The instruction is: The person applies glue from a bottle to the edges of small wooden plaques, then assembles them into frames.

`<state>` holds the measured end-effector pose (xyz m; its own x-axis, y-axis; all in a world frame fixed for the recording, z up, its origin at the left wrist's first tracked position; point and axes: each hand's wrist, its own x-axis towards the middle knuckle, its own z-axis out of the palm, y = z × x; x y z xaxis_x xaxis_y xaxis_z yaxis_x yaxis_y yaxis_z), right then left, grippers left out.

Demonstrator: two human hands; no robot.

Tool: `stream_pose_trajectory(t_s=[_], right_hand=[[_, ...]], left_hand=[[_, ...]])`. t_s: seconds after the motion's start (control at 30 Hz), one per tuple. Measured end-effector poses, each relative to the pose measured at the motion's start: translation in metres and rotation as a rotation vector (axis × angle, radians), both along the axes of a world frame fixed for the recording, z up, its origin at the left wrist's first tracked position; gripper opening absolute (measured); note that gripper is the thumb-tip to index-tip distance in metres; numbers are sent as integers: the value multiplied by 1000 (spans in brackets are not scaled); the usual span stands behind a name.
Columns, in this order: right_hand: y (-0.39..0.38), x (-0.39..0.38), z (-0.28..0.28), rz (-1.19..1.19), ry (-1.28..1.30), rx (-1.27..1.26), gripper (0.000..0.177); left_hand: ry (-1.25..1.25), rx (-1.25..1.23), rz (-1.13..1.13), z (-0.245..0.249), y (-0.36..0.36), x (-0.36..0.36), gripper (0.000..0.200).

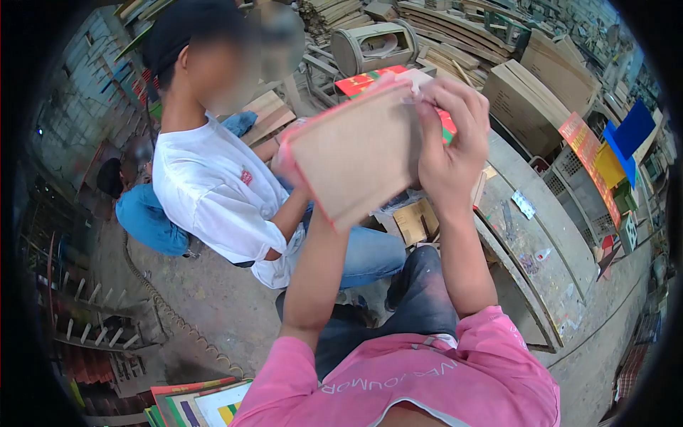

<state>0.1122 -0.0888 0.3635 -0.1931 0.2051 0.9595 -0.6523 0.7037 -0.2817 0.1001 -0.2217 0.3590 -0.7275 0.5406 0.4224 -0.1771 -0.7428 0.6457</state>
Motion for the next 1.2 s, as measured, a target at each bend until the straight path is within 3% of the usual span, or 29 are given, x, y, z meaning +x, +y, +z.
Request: stream_pose_trajectory(t_s=[0.03,0.17,0.23,0.3,0.4,0.6,0.67,1.2], right_hand=[[4,13,1,-31,22,62,13],[10,63,-3,-14,-35,114,12],[13,75,-8,38,-33,82,11],[15,83,-4,24,-40,104,13],[19,88,0,27,9,96,25],[23,102,6,3,-48,202,18],[22,105,8,-22,-51,205,19],[21,103,9,-55,41,211,23]], left_hand=[[-50,-280,196,3,4,18,125],[-84,-200,237,3,14,66,139],[192,400,-137,-14,17,69,146],[114,468,-196,-19,19,79,157],[146,360,-133,-16,21,84,147],[194,187,-11,-7,16,99,131],[135,-342,238,5,11,109,85],[292,-28,159,-19,16,108,62]])
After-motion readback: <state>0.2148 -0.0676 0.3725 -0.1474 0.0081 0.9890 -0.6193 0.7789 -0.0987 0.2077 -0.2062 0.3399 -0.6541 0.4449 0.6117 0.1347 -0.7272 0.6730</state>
